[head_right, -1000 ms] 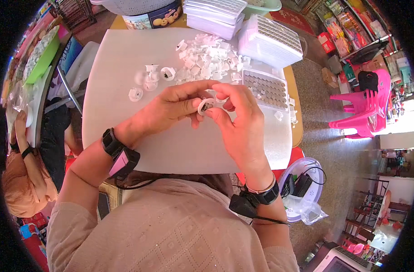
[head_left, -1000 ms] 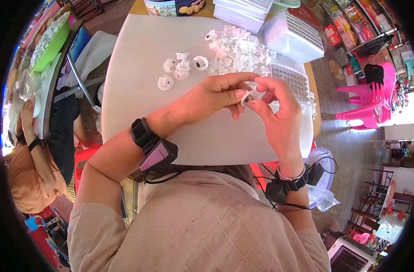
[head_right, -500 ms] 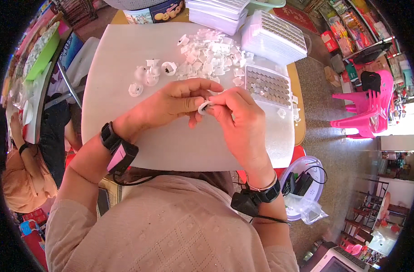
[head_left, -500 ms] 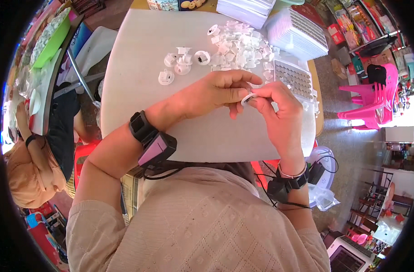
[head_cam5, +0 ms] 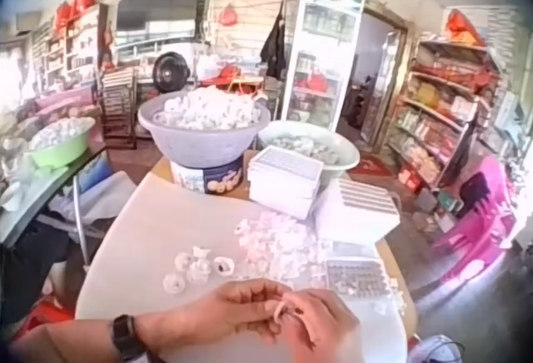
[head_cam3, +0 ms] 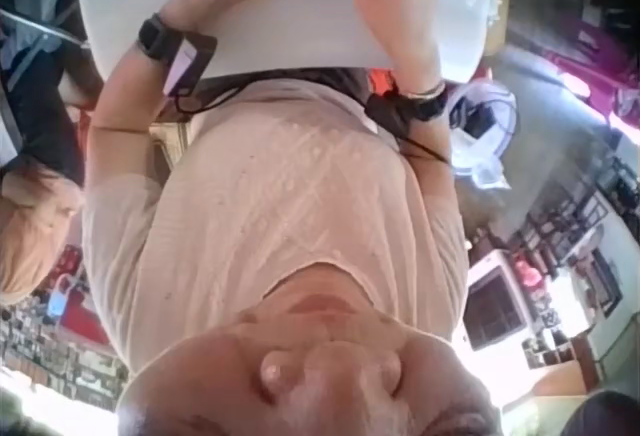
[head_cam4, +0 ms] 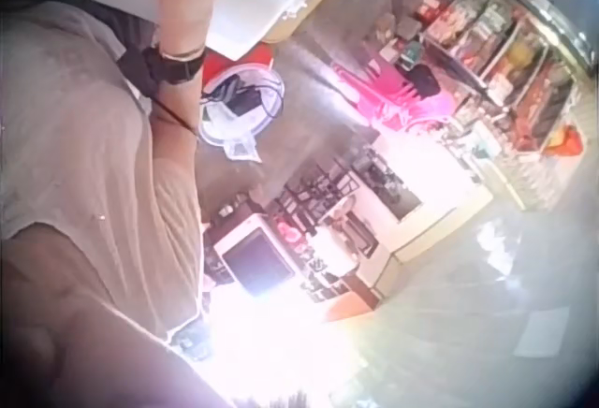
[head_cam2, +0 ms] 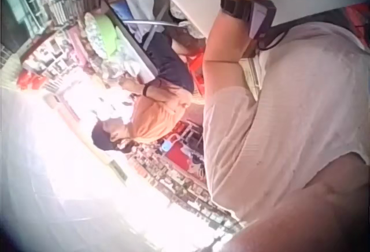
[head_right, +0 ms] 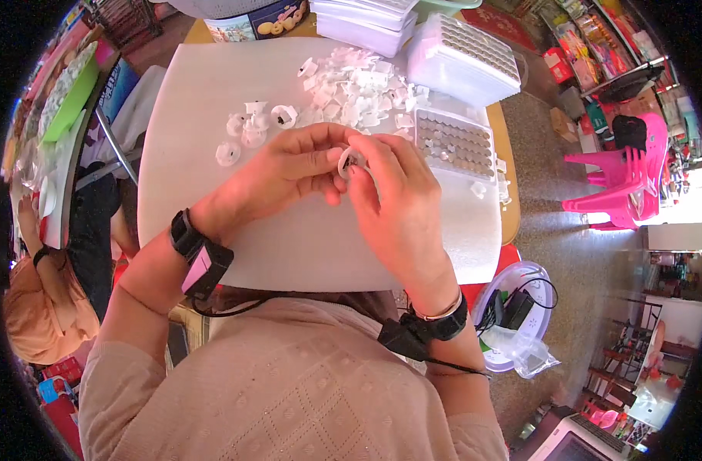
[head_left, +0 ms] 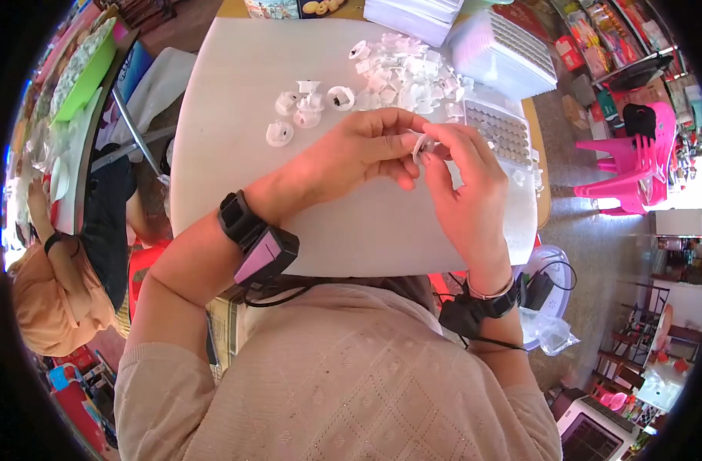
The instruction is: Assembling small white plastic components by inserting internal pieces into housings.
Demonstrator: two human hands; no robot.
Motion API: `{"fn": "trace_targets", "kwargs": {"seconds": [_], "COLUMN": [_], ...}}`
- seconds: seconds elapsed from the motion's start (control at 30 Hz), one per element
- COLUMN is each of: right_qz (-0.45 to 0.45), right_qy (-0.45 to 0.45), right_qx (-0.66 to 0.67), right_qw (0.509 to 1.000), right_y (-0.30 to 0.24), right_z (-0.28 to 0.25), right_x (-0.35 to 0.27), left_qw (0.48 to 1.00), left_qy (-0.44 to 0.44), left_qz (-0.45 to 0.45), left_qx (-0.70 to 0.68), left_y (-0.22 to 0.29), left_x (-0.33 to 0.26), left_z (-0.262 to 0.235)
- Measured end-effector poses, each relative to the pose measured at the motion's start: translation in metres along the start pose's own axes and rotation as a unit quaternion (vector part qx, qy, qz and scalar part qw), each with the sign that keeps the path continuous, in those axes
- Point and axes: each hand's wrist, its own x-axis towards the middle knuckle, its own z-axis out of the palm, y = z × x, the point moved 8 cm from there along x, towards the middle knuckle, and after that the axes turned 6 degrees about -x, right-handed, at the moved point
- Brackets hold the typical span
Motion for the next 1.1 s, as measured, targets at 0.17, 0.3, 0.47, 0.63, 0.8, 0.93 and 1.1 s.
{"fn": "trace_targets", "kwargs": {"seconds": [0.17, 0.3, 0.47, 0.63, 0.8, 0.93, 1.1], "right_qz": [-0.005, -0.029, -0.025, -0.025, 0.009, -0.026, -0.038], "right_qy": [-0.003, 0.014, 0.037, 0.034, 0.083, 0.045, 0.041], "right_qx": [-0.001, -0.037, -0.029, -0.026, 0.017, 0.013, 0.036], "right_qw": [1.000, 0.999, 0.999, 0.999, 0.996, 0.999, 0.998], "right_y": [0.001, -0.002, 0.001, 0.003, -0.005, -0.009, -0.008], "right_z": [0.002, 0.004, 0.005, 0.004, -0.008, -0.001, 0.007], "right_x": [-0.003, -0.001, -0.003, -0.002, 0.000, -0.002, -0.002], "left_qw": [1.000, 1.000, 1.000, 1.000, 0.999, 0.999, 0.999], "left_qy": [-0.003, -0.006, -0.002, 0.002, 0.042, 0.047, 0.013], "left_qz": [0.002, 0.002, 0.005, 0.004, -0.020, -0.001, -0.002], "left_qx": [0.005, 0.008, 0.024, 0.027, 0.015, 0.001, 0.042], "left_y": [-0.002, -0.003, -0.003, -0.003, -0.001, 0.004, 0.001], "left_x": [0.001, 0.001, -0.001, -0.002, -0.005, -0.005, -0.004], "left_z": [-0.001, -0.002, -0.001, -0.002, -0.007, -0.001, 0.000]}}
